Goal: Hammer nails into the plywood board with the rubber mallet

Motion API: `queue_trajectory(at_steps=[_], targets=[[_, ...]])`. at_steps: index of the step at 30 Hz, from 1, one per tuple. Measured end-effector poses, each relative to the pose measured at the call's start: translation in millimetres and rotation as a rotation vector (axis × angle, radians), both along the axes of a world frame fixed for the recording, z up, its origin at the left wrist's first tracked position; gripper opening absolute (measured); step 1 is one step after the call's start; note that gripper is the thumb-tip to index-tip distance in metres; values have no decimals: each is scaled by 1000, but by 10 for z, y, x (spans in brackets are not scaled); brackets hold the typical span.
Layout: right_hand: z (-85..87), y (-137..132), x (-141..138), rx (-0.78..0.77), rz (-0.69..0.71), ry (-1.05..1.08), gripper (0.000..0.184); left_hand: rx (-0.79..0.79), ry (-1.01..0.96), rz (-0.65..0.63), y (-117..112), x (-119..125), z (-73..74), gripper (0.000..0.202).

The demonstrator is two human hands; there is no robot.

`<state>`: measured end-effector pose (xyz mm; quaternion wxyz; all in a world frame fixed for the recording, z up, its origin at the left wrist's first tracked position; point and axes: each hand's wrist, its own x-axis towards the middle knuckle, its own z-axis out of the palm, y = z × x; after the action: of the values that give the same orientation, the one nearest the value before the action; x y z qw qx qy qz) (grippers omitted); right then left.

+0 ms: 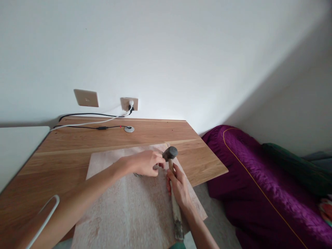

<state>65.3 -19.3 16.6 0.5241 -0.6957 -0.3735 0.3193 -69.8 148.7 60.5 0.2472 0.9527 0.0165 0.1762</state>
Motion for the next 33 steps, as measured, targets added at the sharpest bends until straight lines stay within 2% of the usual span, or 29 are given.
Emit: queue_trajectory(at_steps=[3, 7, 12, 15, 18, 23, 27, 33], targets=[[-6, -3, 12, -7, -16, -28, 29, 104, 97, -78, -142, -30, -38, 26], [-27, 2, 20, -4, -22, -42, 30, 207, 134, -29, -235, -28, -80, 28], [-63, 11, 24, -1, -32, -49, 28, 264, 298, -41, -224, 3, 12, 23], [-77, 9, 27, 10, -23, -29, 28, 243, 322, 18, -86, -42, 101, 17], [-78, 3, 26, 17, -20, 4, 26, 179, 245, 145, 166, -136, 158, 20], [-59, 0, 15, 13, -26, -4, 25, 27, 107, 203, 556, -259, 112, 19], [-34, 6, 8, 17, -22, -1, 27, -69, 100, 217, 639, -259, 4, 20], [-19, 7, 9, 18, -12, 27, 29, -22, 142, 193, 625, -207, -142, 15]])
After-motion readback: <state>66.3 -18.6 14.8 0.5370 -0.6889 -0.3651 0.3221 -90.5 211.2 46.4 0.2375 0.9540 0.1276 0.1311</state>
